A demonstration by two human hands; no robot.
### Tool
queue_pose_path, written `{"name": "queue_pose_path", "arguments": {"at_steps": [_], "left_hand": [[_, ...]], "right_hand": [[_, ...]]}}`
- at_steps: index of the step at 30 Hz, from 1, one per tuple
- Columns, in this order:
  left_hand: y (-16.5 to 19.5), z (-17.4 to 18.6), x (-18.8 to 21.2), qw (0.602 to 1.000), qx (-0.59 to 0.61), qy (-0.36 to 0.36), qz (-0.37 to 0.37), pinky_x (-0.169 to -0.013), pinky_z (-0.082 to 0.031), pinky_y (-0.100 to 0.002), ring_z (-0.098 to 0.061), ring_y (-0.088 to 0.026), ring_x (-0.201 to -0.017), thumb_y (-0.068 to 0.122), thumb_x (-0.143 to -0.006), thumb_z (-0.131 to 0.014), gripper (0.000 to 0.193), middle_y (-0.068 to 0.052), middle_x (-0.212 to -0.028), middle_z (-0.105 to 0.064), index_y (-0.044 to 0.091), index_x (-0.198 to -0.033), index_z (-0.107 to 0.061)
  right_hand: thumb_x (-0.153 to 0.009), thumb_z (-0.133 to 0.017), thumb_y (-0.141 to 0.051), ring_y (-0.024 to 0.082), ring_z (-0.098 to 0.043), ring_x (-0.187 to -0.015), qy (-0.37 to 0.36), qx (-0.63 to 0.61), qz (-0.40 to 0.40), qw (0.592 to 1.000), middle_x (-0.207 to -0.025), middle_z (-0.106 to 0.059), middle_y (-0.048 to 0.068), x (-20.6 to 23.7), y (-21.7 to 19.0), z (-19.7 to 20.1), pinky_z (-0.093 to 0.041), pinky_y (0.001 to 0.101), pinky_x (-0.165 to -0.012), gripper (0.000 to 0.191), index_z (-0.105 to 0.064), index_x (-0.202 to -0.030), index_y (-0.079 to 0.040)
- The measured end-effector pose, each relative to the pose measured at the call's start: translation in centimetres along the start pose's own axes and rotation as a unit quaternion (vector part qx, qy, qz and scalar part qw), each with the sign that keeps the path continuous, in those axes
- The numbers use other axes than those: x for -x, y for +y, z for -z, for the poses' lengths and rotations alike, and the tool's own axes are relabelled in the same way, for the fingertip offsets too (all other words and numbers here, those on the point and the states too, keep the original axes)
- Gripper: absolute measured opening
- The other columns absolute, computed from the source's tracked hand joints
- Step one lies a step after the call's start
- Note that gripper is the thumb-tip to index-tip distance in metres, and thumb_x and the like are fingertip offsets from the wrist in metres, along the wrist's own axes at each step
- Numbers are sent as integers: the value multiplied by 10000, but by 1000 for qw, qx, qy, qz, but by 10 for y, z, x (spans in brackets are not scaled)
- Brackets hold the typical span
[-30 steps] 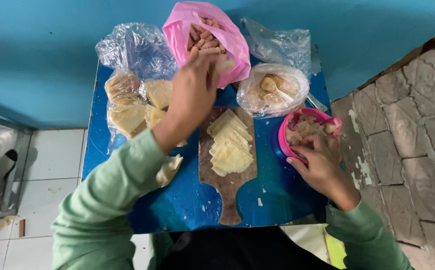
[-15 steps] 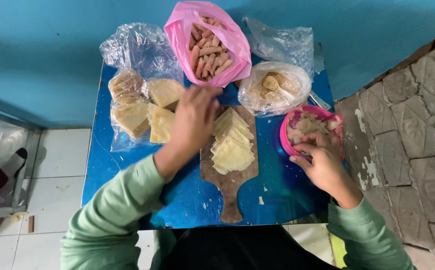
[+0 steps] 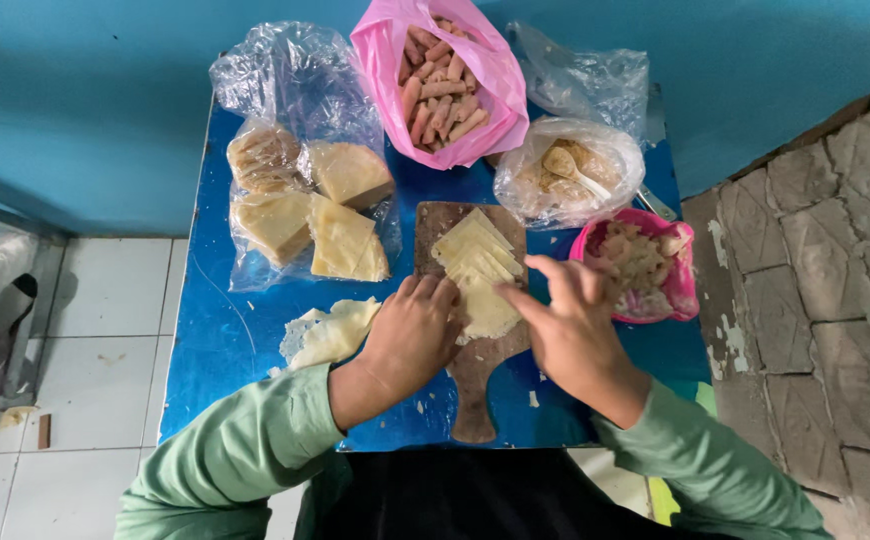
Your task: The person stretches a thin dough sheet by hand, cuts a block of cheese into slices with a knife on a wooden board, and arranges the cheese slices in overlapping rows on the dough. They then spoon a brown powdery ingredient from a plastic bag over the slices and press the assembled layers flat on the board.
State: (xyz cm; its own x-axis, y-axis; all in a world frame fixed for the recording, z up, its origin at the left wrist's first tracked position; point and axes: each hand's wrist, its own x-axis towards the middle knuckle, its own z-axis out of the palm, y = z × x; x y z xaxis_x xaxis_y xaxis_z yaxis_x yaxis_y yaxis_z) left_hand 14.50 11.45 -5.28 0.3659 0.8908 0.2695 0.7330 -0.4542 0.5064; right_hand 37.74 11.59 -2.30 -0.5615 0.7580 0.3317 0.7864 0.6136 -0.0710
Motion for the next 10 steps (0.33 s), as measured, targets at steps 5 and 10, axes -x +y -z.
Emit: {"name": "queue_pose_path", "arguments": {"at_steps": [5,10], "left_hand": [[-2,-1,4,999,2,-25,32,-801,-513,-453,-601,-357,-982,218,-836,-740,331,-156,-1018,-636,21,-1056,-590],[-3,-4,5,998,2,-41,52,-799,-519,-452,-612,-341,-1000,243,-855,-736,327,-145,-1023,-639,38,-1064,-590]], "right_hand": [[-754,-635,-105,341,-447,-1229,-36,155,47,986,-1507,-473,87,-12,-13,-15,-388,519,-904,646,-705,-1362,-313],[-829,-643,-192,340,-435,-1308,-69,179,43,981,-1542,-427,49,-16,-16,12,-398,574,-958,470,-685,-1292,-260]]}}
